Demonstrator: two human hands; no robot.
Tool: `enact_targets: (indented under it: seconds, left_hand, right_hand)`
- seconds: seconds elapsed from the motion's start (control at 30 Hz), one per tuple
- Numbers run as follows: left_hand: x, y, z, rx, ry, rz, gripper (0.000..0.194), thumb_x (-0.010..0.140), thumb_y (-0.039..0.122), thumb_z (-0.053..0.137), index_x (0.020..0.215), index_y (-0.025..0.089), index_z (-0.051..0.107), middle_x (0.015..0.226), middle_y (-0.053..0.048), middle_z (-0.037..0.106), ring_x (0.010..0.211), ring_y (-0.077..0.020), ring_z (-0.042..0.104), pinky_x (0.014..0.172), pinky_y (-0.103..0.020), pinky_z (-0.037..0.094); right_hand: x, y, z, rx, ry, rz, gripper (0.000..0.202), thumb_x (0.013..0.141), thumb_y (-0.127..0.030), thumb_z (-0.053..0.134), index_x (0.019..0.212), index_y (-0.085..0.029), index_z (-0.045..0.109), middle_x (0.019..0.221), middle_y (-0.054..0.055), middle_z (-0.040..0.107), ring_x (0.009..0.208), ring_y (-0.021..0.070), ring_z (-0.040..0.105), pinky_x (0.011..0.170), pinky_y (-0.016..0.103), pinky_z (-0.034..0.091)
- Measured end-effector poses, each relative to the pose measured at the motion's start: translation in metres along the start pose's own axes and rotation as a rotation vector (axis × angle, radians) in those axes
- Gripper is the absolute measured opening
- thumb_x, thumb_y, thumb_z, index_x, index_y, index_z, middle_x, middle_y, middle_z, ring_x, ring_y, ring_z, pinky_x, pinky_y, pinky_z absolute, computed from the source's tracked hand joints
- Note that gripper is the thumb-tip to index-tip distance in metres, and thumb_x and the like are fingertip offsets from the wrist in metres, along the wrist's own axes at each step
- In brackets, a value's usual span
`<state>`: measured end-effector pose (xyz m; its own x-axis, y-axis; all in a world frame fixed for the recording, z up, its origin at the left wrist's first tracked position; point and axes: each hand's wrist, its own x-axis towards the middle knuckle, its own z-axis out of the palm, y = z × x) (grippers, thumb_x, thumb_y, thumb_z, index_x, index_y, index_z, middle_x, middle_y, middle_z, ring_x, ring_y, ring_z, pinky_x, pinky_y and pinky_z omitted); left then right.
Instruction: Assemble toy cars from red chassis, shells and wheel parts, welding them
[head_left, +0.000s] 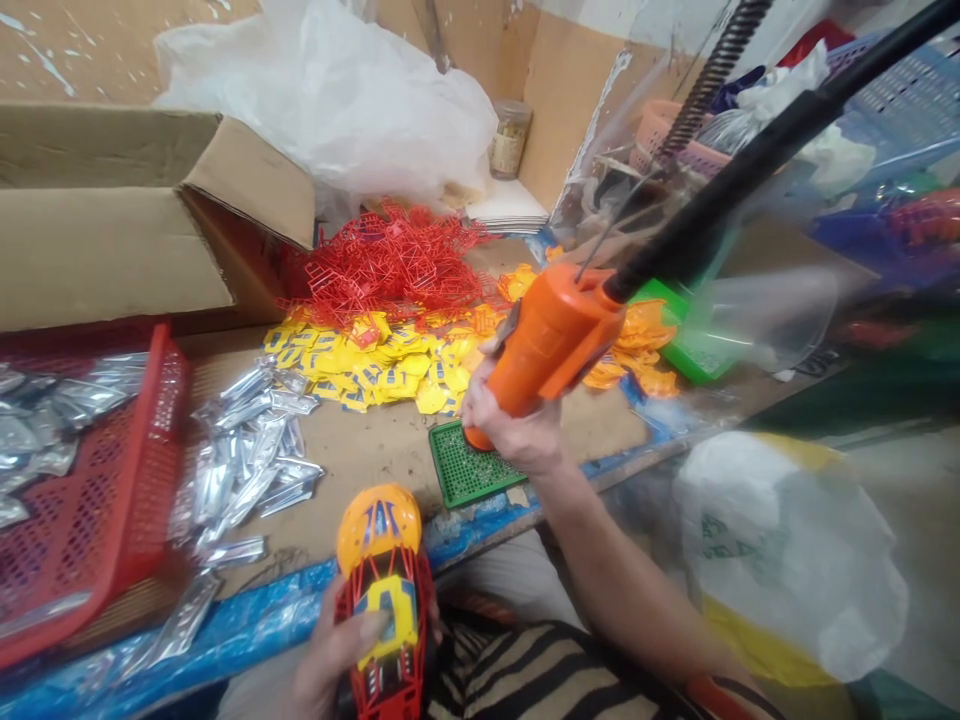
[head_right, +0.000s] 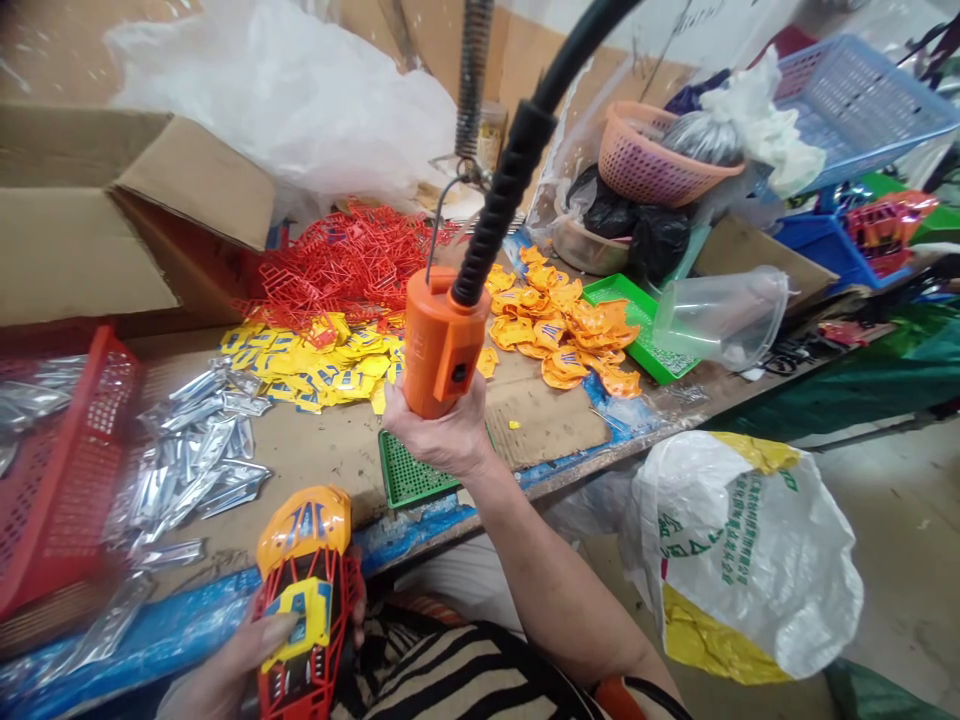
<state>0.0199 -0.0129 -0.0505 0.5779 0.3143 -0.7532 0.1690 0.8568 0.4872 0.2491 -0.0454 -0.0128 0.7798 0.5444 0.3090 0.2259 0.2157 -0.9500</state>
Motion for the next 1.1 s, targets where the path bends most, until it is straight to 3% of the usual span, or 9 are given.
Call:
enact_targets:
  seconds: [0.13, 0.27, 0.43, 0.63, 0.77, 0.87, 1.1]
  left_hand:
    - [0.016, -0.003, -0.006, -0.022, -0.094, 0.056, 0.049, 0.047, 0.03, 0.085, 0.09, 0.011, 0.071, 0.068, -0.011, 0.071, 0.07, -0.0338, 0.071, 0.062, -0.039, 0.059]
    - [0.018, -0.009, -0.013, -0.05, -0.169, 0.058, 0.052, 0.051, 0.03, 0.086, 0.096, 0.012, 0.069, 0.074, -0.011, 0.072, 0.071, -0.0322, 0.071, 0.064, -0.039, 0.059]
    - [0.01, -0.01, -0.011, -0.065, -0.07, 0.009, 0.053, 0.058, 0.03, 0.085, 0.105, 0.015, 0.065, 0.08, -0.011, 0.074, 0.071, -0.0321, 0.072, 0.066, -0.043, 0.061]
    - [0.004, 0.003, 0.003, -0.061, -0.055, 0.048, 0.055, 0.051, 0.026, 0.088, 0.099, 0.012, 0.064, 0.075, -0.011, 0.074, 0.07, -0.034, 0.072, 0.065, -0.042, 0.061]
    - [-0.004, 0.003, 0.007, -0.076, 0.08, 0.023, 0.081, 0.052, 0.027, 0.089, 0.122, 0.013, 0.05, 0.081, -0.011, 0.075, 0.074, -0.0351, 0.073, 0.066, -0.041, 0.062]
    - [-0.008, 0.002, 0.007, -0.088, 0.098, 0.015, 0.096, 0.052, 0.027, 0.09, 0.131, 0.014, 0.038, 0.082, -0.012, 0.075, 0.075, -0.0365, 0.073, 0.064, -0.04, 0.061]
    - [0.0, 0.004, 0.018, -0.083, 0.067, 0.05, 0.079, 0.056, 0.028, 0.087, 0.121, 0.015, 0.043, 0.081, -0.01, 0.074, 0.067, -0.0318, 0.072, 0.059, -0.038, 0.06]
  right_hand:
    - [0.002, -0.001, 0.001, 0.007, -0.003, -0.006, 0.025, 0.07, -0.031, 0.065, 0.073, -0.021, 0.042, 0.065, -0.003, 0.05, 0.052, 0.0089, 0.046, 0.051, 0.028, 0.049]
    - [0.003, -0.001, -0.001, 0.058, -0.028, 0.014, 0.028, 0.072, -0.033, 0.065, 0.07, -0.021, 0.041, 0.064, -0.004, 0.048, 0.053, 0.0082, 0.046, 0.052, 0.027, 0.048]
    - [0.002, -0.004, -0.002, 0.125, -0.019, 0.01, 0.029, 0.07, -0.029, 0.071, 0.09, -0.02, 0.051, 0.066, -0.005, 0.051, 0.054, 0.0089, 0.047, 0.058, 0.031, 0.048]
    - [0.002, -0.006, -0.004, 0.123, -0.026, -0.04, 0.033, 0.072, -0.026, 0.071, 0.099, -0.02, 0.052, 0.065, -0.006, 0.052, 0.056, 0.0102, 0.051, 0.063, 0.034, 0.051]
    - [0.002, -0.009, -0.006, 0.167, -0.029, -0.103, 0.032, 0.075, -0.026, 0.071, 0.101, -0.02, 0.053, 0.067, -0.006, 0.053, 0.053, 0.009, 0.053, 0.058, 0.03, 0.052]
    - [0.0, -0.018, -0.007, 0.248, -0.051, -0.176, 0.028, 0.08, -0.026, 0.068, 0.104, -0.022, 0.052, 0.068, -0.007, 0.053, 0.049, 0.008, 0.053, 0.052, 0.026, 0.052]
    - [-0.01, -0.056, -0.006, 0.521, -0.112, -0.118, 0.02, 0.082, -0.019, 0.066, 0.099, -0.022, 0.056, 0.069, -0.006, 0.054, 0.05, 0.0082, 0.055, 0.055, 0.027, 0.054]
